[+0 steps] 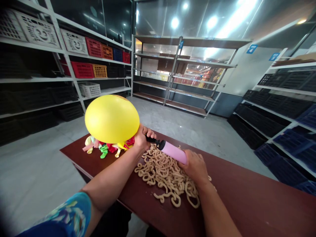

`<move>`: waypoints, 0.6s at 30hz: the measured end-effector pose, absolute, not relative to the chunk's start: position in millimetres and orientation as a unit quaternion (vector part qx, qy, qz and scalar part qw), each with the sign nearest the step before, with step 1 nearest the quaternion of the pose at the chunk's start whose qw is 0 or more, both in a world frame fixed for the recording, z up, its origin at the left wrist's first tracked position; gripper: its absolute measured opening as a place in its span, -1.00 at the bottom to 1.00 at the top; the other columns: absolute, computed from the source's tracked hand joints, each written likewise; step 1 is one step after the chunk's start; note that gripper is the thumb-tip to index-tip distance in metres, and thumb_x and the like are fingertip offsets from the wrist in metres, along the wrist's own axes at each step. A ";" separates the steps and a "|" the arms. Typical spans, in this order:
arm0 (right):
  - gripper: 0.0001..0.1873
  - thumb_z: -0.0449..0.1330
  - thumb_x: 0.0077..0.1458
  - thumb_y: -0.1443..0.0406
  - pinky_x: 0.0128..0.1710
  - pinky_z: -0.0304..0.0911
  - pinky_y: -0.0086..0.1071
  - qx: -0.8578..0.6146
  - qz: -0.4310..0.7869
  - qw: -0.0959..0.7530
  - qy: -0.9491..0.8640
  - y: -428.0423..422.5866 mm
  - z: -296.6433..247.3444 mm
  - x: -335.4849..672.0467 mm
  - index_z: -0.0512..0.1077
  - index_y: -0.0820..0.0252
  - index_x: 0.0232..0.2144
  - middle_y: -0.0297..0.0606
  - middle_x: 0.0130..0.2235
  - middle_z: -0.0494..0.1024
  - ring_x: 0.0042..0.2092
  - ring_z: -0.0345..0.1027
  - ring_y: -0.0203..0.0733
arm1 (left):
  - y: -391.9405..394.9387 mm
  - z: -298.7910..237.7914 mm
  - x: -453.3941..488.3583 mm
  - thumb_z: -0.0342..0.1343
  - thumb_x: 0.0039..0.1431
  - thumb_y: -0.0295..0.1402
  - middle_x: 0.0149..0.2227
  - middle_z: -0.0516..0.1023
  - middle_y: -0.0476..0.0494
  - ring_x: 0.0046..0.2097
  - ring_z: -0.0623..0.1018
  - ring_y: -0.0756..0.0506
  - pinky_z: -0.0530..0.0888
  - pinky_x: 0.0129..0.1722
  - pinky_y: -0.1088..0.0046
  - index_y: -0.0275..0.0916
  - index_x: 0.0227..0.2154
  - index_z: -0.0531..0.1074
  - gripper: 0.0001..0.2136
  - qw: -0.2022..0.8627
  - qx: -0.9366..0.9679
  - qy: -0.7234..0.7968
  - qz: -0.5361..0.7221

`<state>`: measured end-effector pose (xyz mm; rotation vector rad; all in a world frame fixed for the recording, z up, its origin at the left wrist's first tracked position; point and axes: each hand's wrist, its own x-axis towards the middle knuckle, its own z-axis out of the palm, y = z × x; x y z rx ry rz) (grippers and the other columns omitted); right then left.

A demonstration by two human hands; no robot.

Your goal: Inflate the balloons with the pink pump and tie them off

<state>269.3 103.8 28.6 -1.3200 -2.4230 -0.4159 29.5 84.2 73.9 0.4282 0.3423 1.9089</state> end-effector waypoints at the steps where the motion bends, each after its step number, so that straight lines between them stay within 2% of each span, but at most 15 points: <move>1: -0.65 0.10 -0.06 0.16 -0.21 0.05 -0.30 -0.474 -0.144 0.173 -0.851 106.0 28.6 273.5 0.30 0.16 -0.19 -0.22 -0.24 0.48 -0.20 0.34 -0.11 | 84.7 75.2 24.8 -0.07 0.14 -0.08 -0.71 0.04 0.06 -0.64 0.22 0.01 0.28 -0.54 0.41 -0.21 -0.67 -0.09 -0.56 0.540 0.176 0.146 0.810; 8: -0.69 0.11 -0.09 0.19 -0.23 0.04 -0.27 -0.520 -0.155 0.157 -0.825 113.2 31.4 296.1 0.31 0.14 -0.24 -0.23 -0.28 0.48 -0.20 0.33 -0.07 | 87.8 77.9 8.0 -0.05 0.10 -0.03 -0.71 0.02 0.09 -0.65 0.20 0.03 0.26 -0.55 0.42 -0.21 -0.64 -0.08 -0.55 0.509 0.160 0.143 0.834; 18: -0.68 0.10 -0.05 0.16 -0.20 0.04 -0.29 -0.467 -0.152 0.152 -0.858 98.5 30.9 263.7 0.29 0.17 -0.22 -0.19 -0.25 0.49 -0.20 0.34 -0.08 | 81.9 69.1 42.8 -0.06 0.13 -0.08 -0.70 0.03 0.06 -0.64 0.20 0.03 0.26 -0.54 0.44 -0.22 -0.66 -0.07 -0.57 0.563 0.159 0.144 0.798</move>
